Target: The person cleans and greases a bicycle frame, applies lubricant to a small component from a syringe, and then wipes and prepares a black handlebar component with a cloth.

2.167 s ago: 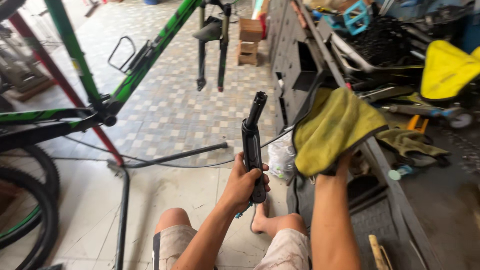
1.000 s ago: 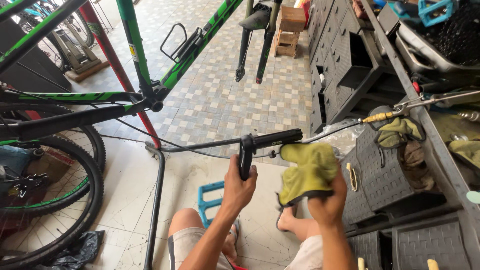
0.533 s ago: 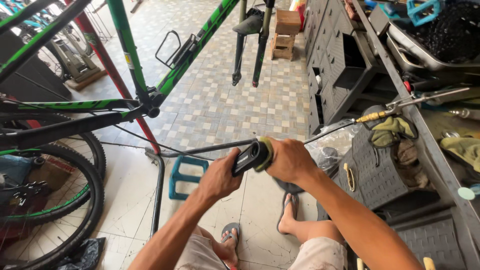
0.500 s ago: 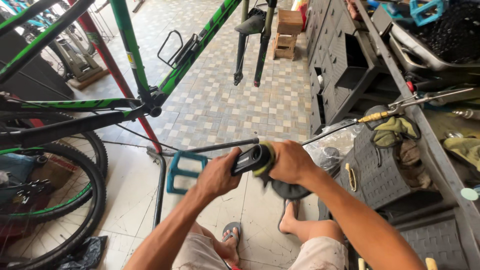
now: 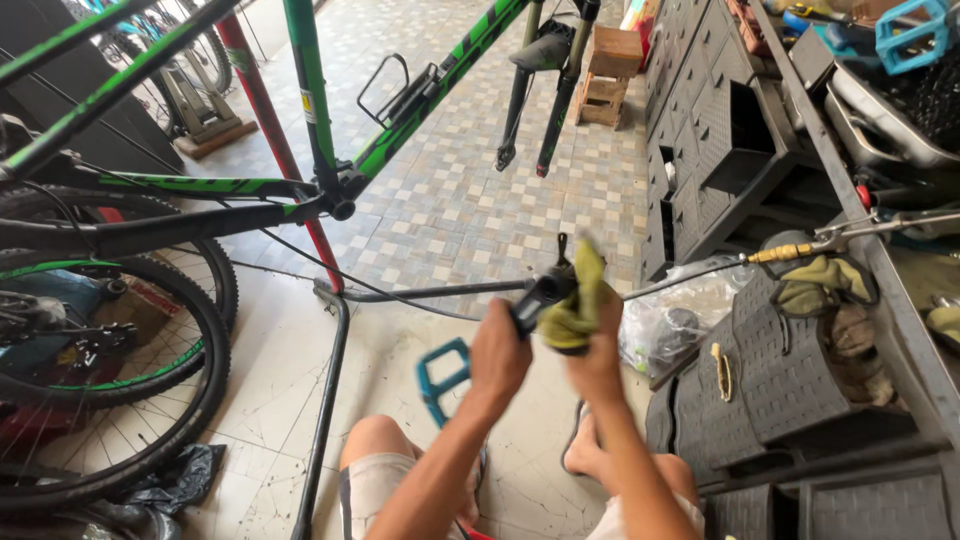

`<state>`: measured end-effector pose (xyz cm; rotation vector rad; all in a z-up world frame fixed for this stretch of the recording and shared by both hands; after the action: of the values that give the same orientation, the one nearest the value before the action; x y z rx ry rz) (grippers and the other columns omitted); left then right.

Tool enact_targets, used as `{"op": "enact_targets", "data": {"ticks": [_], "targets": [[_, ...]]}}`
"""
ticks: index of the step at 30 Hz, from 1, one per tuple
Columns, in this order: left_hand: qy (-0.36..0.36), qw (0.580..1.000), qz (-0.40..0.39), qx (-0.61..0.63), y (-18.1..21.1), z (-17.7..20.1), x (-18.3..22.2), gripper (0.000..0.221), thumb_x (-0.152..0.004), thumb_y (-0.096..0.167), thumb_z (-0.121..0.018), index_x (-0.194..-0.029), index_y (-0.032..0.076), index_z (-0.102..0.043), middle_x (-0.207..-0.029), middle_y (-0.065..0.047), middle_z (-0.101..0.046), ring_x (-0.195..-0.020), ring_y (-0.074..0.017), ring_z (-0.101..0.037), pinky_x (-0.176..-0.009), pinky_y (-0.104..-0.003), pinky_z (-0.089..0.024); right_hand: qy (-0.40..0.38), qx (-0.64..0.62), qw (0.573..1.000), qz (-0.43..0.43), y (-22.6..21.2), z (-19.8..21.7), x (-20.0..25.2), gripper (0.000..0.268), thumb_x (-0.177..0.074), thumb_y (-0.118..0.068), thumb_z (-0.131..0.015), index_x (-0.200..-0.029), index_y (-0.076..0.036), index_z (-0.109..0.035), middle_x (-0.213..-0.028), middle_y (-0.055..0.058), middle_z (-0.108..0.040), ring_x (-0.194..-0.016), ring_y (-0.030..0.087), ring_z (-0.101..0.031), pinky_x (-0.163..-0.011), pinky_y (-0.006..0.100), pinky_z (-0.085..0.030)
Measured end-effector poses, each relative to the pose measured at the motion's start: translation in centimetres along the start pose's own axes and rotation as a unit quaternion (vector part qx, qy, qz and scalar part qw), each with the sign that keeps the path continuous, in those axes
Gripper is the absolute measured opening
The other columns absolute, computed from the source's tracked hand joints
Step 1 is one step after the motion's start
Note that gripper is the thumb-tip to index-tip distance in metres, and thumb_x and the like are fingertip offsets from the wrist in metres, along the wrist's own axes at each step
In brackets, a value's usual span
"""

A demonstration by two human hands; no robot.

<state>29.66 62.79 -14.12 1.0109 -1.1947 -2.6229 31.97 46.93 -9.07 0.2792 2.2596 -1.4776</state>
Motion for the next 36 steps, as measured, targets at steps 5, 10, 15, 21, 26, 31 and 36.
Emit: {"op": "enact_targets", "data": {"ticks": [5,10,15,21,26,31,36], "targets": [[-0.059,0.997,-0.049,0.003,1.1,-6.6,5.1,0.043,-0.08,0.009,-0.071,-0.112,-0.008,-0.049,-0.091,-0.031,-0.062,-0.085,-0.0507,-0.062,-0.072,-0.053,-0.05,0.098,0.496,0.852,0.135,2.7,0.1,0.0,0.046,-0.082,-0.003,-0.073,-0.127,0.0,-0.062,-0.108,0.021,-0.056,-0.099,0.04,-0.055,-0.086,0.045,-0.048],[-0.43,0.887,0.065,0.157,-2.9,-9.5,4.7,0.036,-0.081,0.012,-0.082,-0.104,-0.003,-0.059,-0.091,-0.02,-0.071,-0.083,-0.0329,-0.07,-0.071,-0.043,-0.056,0.082,0.425,0.9,0.051,7.3,6.6,0.1,0.036,-0.084,0.003,-0.067,-0.118,-0.005,-0.066,-0.108,0.012,-0.066,-0.103,0.028,-0.062,-0.092,0.036,-0.051],[-0.443,0.711,0.319,0.443,0.2,-4.8,7.7,0.026,-0.089,0.016,-0.071,-0.109,0.008,-0.057,-0.085,-0.007,-0.073,-0.064,-0.0159,-0.067,-0.059,-0.032,-0.056,0.112,0.041,0.992,-0.041,7.4,7.6,1.5,0.034,-0.088,0.004,-0.064,-0.122,-0.001,-0.064,-0.116,0.005,-0.069,-0.104,0.015,-0.063,-0.094,0.027,-0.05],[-0.438,0.746,0.305,0.398,2.5,-2.3,7.1,0.032,-0.1,0.033,-0.065,-0.095,0.001,-0.066,-0.058,0.001,-0.05,-0.041,-0.01,-0.047,-0.04,-0.029,-0.038,-0.043,0.405,0.913,-0.024,3.8,7.4,1.4,0.051,-0.081,0.006,-0.058,-0.131,-0.003,-0.065,-0.108,0.009,-0.075,-0.102,0.017,-0.073,-0.09,0.03,-0.055],[-0.417,0.77,0.299,0.38,1.6,-0.8,6.1,0.038,-0.1,0.037,-0.065,-0.091,0.001,-0.063,-0.057,0.001,-0.048,-0.04,-0.0101,-0.045,-0.039,-0.03,-0.037,0.125,0.364,0.917,0.102,-2.5,9.2,1.6,0.038,-0.093,0.007,-0.063,-0.129,-0.006,-0.06,-0.114,0.012,-0.072,-0.107,0.02,-0.07,-0.095,0.032,-0.054],[-0.408,0.799,0.267,0.352,1.2,-0.7,5.2,0.038,-0.1,0.037,-0.063,-0.088,0.001,-0.061,-0.055,0.002,-0.046,-0.04,-0.0083,-0.043,-0.038,-0.028,-0.036,-0.145,0.575,0.761,0.262,-7.5,0.4,3.6,0.079,-0.058,0.002,-0.067,-0.135,-0.013,-0.063,-0.127,0.021,-0.061,-0.115,0.041,-0.063,-0.096,0.042,-0.054],[-0.339,0.912,0.116,0.197,2.1,0.6,3.2,0.028,-0.098,0.027,-0.067,-0.095,-0.001,-0.062,-0.059,-0.012,-0.057,-0.05,-0.0276,-0.053,-0.049,-0.04,-0.045,-0.261,0.729,0.626,0.093,-6.1,-2.3,0.8,0.069,-0.071,-0.009,-0.077,-0.137,-0.024,-0.063,-0.11,0.011,-0.06,-0.101,0.031,-0.066,-0.085,0.046,-0.054]]}}
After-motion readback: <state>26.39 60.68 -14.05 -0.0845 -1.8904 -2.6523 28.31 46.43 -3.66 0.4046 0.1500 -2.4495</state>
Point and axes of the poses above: each hand's wrist, its own x-axis away from the middle knuckle, its own z-axis out of the back of the hand, y = z × x, the point moved 7 cm from there along -x, towards the middle knuckle
